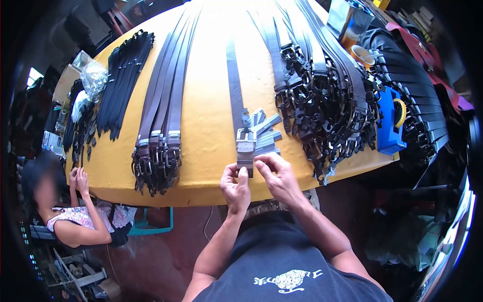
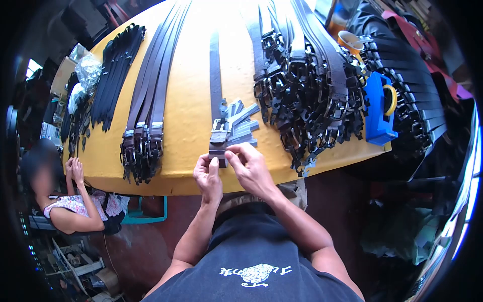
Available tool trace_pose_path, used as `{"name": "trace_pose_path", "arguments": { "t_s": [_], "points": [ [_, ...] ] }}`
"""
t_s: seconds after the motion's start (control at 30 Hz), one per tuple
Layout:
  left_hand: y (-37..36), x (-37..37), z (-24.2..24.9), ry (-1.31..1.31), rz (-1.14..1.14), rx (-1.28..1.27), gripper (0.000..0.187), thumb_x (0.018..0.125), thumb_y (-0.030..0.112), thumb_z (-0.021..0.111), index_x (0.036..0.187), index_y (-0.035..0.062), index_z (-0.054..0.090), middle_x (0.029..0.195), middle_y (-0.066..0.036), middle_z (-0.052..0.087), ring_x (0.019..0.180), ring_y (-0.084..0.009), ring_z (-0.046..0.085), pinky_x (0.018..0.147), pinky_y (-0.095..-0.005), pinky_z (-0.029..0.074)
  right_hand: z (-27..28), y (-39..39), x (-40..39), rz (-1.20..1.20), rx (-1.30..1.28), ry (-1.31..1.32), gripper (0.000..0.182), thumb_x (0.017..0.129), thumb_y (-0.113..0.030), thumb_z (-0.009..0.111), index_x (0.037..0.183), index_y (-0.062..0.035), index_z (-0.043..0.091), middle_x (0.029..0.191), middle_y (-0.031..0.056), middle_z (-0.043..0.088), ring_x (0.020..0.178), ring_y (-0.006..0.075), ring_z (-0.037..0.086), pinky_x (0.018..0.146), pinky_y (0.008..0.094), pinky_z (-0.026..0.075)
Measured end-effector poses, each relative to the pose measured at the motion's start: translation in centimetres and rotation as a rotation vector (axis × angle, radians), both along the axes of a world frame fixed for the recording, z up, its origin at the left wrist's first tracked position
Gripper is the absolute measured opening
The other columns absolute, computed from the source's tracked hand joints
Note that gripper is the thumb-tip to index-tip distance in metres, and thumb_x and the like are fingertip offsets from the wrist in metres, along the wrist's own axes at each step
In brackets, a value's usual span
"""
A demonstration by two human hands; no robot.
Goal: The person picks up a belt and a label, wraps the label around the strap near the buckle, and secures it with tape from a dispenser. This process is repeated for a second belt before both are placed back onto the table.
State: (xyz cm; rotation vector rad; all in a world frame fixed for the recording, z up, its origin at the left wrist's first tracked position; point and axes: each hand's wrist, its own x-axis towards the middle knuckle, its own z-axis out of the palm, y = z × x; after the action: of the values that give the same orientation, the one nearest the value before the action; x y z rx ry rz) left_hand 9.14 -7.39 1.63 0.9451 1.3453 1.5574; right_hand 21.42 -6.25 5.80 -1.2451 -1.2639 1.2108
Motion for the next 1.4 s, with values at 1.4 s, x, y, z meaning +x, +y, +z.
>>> {"name": "trace_pose_path", "arguments": {
  "t_s": [1.4],
  "points": [
    [-0.8, -1.1, -1.3, 0.077, -0.040, 0.068, 0.010, 0.091, 0.010, 0.050, 0.088, 0.0012, 0.053, 0.080, 0.001, 0.049, 0.073, -0.0065, 0.041, 0.068, -0.0224, 0.034, 7.2, -2.3, 36.4, -0.729, -0.395, -0.279, 0.015, 0.085, -0.019, 0.064, 0.086, -0.0040, 0.068, 0.058, -0.0046, 0.043, 0.049, 0.0039, 0.036, 0.043, 0.0218, 0.029]
  ]
}}
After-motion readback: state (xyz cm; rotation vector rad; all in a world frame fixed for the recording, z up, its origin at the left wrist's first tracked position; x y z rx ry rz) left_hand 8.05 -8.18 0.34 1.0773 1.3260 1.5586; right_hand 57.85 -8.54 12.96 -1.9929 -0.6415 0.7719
